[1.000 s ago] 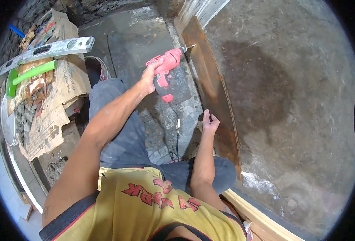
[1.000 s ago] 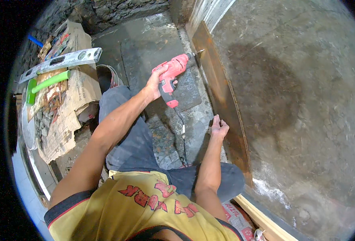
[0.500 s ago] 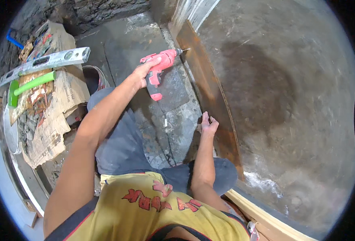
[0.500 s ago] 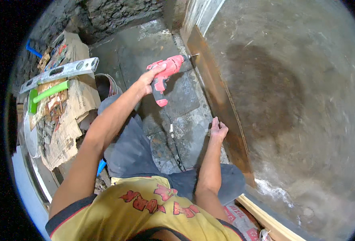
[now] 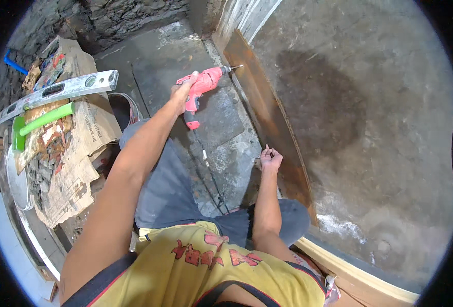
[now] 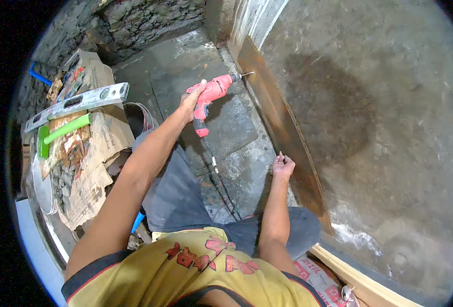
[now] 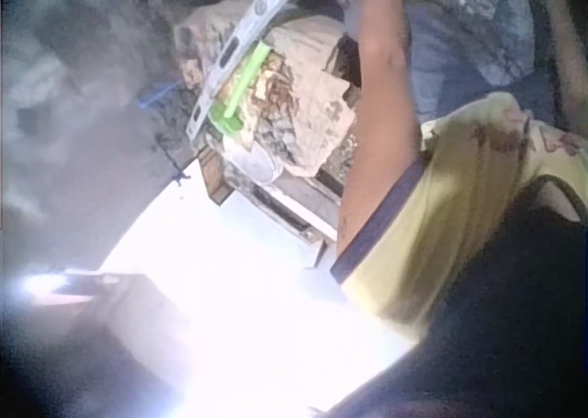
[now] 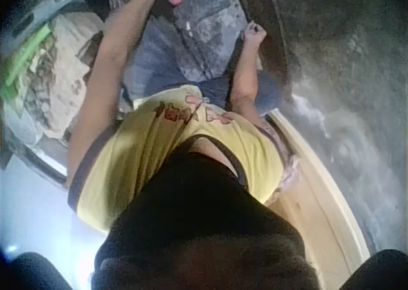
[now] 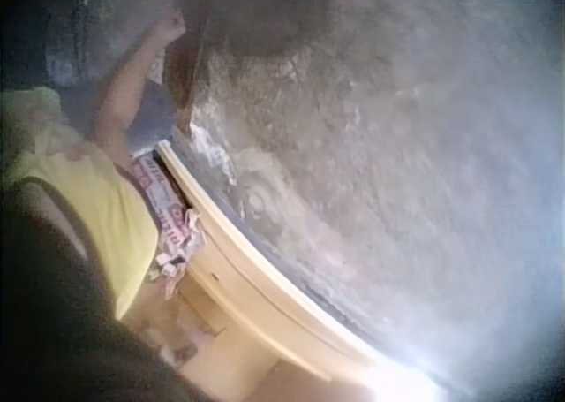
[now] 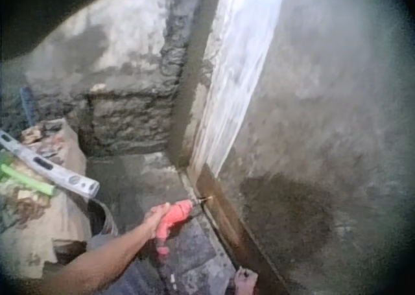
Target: The person holds a wooden plank against a concrete wall, drills holes into the plank and wall using a power drill, checks the alignment with a spirit level, and retrieves screws from a container.
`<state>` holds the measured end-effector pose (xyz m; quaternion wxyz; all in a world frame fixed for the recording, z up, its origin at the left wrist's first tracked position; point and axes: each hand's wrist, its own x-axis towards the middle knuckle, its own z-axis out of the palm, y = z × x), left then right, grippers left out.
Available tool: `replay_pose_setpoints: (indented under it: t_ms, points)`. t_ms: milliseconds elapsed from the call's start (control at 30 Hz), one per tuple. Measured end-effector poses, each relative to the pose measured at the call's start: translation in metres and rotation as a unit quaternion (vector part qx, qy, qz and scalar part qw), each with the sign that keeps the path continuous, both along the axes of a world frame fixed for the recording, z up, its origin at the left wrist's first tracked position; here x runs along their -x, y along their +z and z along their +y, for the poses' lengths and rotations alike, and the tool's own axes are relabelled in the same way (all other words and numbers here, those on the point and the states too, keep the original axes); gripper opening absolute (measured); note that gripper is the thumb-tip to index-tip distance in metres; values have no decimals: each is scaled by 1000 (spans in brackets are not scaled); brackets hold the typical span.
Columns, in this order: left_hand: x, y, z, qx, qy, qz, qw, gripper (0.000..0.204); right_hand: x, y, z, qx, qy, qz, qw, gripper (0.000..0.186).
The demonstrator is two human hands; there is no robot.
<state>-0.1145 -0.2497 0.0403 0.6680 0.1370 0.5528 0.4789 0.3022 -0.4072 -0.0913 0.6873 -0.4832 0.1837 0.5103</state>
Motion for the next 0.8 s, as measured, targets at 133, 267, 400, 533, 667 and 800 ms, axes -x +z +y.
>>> replay_pose_setpoints:
  t_ms: [133,267,400,533,667,800]
  points:
    - [16,-39,21,32,40,83,995,58,12,12,1,3,18,-9,1000,19]
    - [21,-46,20,23,11,89,996,84,31,24,1,19,-17,-25,999,13]
    - [10,-30,17,31,19,82,996,60,20,23,-3,16,-18,-33,999,12]
    - [13,-36,22,47,27,128,990,65,17,18,0,-6,-3,-23,1000,13]
    - [14,-43,22,32,10,94,995,83,20,17,1,1,-5,-20,1000,23]
    - [20,-47,21,27,2,83,996,101,26,21,5,9,-11,-21,1000,31]
